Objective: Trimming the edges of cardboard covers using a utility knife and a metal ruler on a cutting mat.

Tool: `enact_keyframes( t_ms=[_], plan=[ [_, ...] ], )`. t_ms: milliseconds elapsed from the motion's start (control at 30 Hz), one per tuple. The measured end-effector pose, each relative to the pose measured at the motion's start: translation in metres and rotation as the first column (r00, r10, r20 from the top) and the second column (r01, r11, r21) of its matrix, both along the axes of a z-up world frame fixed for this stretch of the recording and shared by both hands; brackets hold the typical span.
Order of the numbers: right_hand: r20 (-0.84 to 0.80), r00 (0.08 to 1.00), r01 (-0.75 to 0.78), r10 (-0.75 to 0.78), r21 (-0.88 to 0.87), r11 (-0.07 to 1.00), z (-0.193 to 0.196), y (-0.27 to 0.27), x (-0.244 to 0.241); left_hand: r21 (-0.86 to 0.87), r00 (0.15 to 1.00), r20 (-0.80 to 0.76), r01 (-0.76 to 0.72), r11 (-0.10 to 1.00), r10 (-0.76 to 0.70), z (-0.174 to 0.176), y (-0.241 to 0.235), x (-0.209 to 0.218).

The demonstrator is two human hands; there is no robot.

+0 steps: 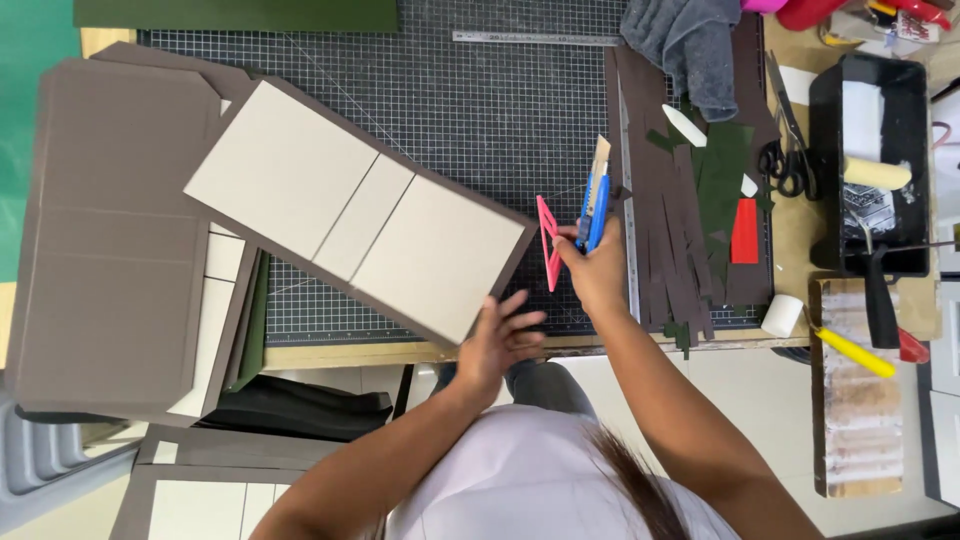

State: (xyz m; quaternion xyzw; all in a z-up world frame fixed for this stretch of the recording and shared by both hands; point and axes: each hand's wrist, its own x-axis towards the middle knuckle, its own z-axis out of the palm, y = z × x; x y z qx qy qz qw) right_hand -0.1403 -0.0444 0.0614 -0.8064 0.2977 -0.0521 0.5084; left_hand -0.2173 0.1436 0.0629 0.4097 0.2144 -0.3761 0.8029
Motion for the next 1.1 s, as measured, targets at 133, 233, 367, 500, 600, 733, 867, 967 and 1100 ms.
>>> enact_keyframes(
  t_ms=[133, 233, 367, 500, 600, 733, 867, 967, 1100],
  plan=[
    [-0.062, 0.995, -0.080, 0.072, -0.150, 0.985, 0.011, 0.008, 0.010, -0.125, 0.956, 0.173, 0.261, 0.957, -0.238, 0.021, -0.033, 0.008],
    [-0.009, 0.993, -0.119, 0.120, -0.205, 0.971, 0.013, 0.013, 0.023, 0.328, 0.750, 0.520, 0.265, 0.907, -0.408, 0.005, -0.025, 0.024],
    [-0.005, 0.994, -0.110, 0.113, -0.248, 0.962, 0.001, 0.011, 0.055, 0.592, 0.561, 0.697, -0.099, 0.800, -0.446, -0.010, 0.003, 0.080],
    [-0.066, 0.987, -0.160, 0.146, -0.407, 0.899, -0.012, 0.009, 0.080, 0.605, 0.223, 0.787, -0.463, 0.649, -0.575, -0.030, 0.001, 0.128],
    [-0.144, 0.979, -0.193, 0.142, -0.459, 0.867, -0.008, 0.020, 0.084, 0.602, 0.133, 0.740, -0.569, 0.561, -0.660, -0.047, -0.004, 0.149],
    [-0.148, 0.977, -0.204, 0.152, -0.470, 0.858, -0.019, 0.018, 0.081, 0.720, 0.179, 0.614, -0.527, 0.452, -0.768, -0.078, -0.018, 0.165],
    [-0.169, 0.975, -0.208, 0.145, -0.448, 0.869, -0.018, 0.016, 0.078, 0.751, 0.176, 0.571, -0.507, 0.424, -0.802, -0.082, -0.030, 0.177],
    [-0.130, 0.983, -0.169, 0.130, -0.365, 0.915, -0.019, 0.009, 0.077, 0.752, 0.185, 0.578, -0.499, 0.431, -0.795, -0.086, -0.037, 0.183],
    [-0.138, 0.983, -0.165, 0.120, -0.386, 0.908, -0.022, 0.006, 0.081, 0.748, 0.185, 0.588, -0.495, 0.443, -0.787, -0.100, -0.044, 0.192]
  ],
)
